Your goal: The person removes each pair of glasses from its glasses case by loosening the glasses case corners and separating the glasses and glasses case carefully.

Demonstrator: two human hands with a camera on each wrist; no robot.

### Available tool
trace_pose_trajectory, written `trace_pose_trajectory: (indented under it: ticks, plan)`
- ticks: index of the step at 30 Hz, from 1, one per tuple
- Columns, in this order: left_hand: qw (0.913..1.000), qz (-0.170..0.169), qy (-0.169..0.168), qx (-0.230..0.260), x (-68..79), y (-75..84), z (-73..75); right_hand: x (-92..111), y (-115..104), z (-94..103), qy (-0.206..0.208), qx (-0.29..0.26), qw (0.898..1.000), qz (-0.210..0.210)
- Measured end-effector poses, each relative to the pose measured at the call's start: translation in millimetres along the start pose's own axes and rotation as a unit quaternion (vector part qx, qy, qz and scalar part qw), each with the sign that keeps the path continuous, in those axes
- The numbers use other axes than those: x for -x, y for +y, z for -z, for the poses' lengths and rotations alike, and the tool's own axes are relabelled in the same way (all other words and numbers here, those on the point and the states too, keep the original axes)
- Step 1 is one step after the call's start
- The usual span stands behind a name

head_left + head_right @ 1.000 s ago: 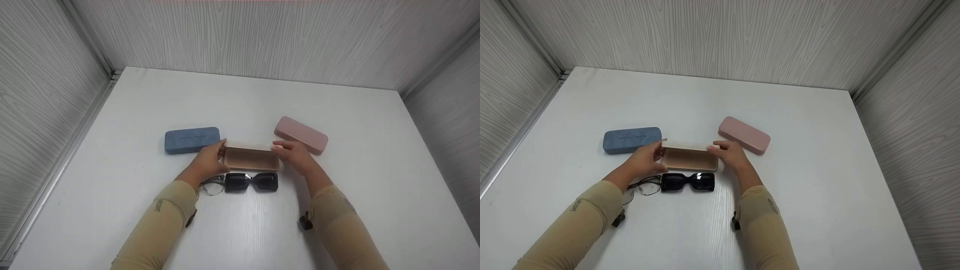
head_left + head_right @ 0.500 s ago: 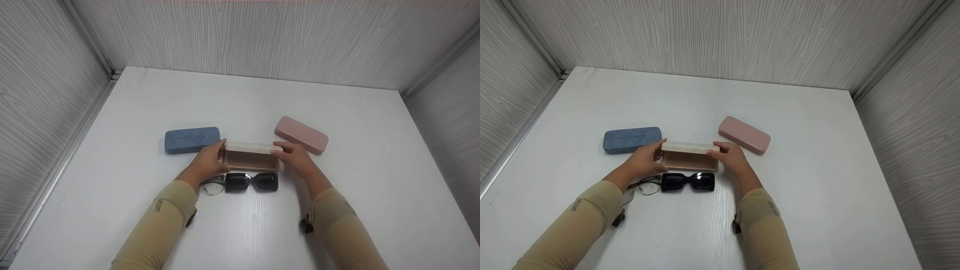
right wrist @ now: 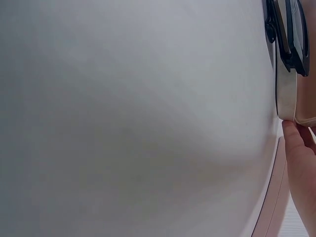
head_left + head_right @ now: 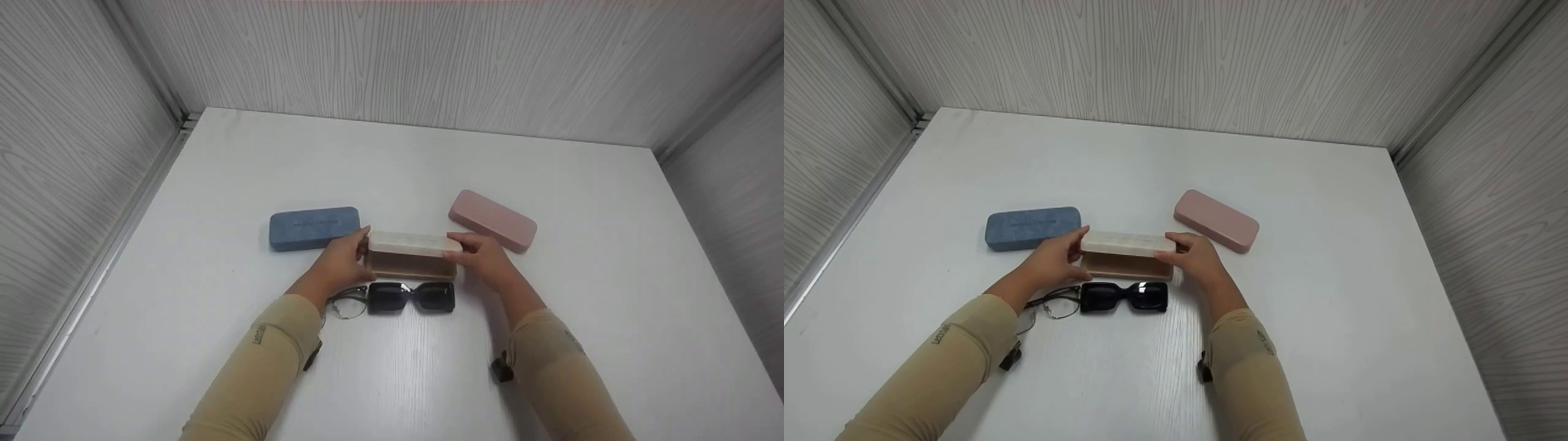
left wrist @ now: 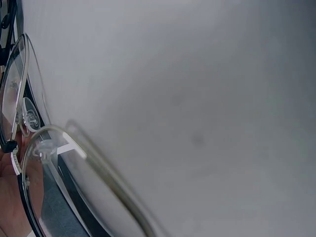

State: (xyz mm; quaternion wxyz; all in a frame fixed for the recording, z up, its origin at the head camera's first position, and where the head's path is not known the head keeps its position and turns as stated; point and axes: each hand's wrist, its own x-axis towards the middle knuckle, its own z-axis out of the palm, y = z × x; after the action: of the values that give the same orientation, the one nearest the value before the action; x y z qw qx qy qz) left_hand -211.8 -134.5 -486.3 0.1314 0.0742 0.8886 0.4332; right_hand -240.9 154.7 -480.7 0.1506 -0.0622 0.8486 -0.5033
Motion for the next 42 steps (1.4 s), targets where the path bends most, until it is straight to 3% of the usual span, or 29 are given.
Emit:
trace_pose_trajectory:
  ticks: [7, 14, 26, 37, 42]
  plan:
    - [0.9999, 0.013, -0.005, 0.003, -1.0, 0.7, -1.9, 1, 1, 0.6, -0.001, -0.003, 1.000, 0.007]
    - [0.9997, 0.025, -0.006, 0.003, -1.9, 1.2, -2.1, 2, 3, -1.4, 0.008, 0.077, 0.997, 0.018]
    - [0.9996, 0.022, -0.005, 0.018, 0.7, 0.4, -1.6, 3, 4, -6.6, 0.000, 0.151, 0.988, 0.035]
    - [0.9992, 0.024, -0.006, -0.032, 0.9, -0.8, -0.8, 3, 6, -10.1, -0.004, 0.136, 0.990, 0.049]
    - [0.9988, 0.020, -0.007, -0.045, 1.0, 0.2, -0.4, 4, 7, -11.7, -0.013, 0.130, 0.991, 0.036]
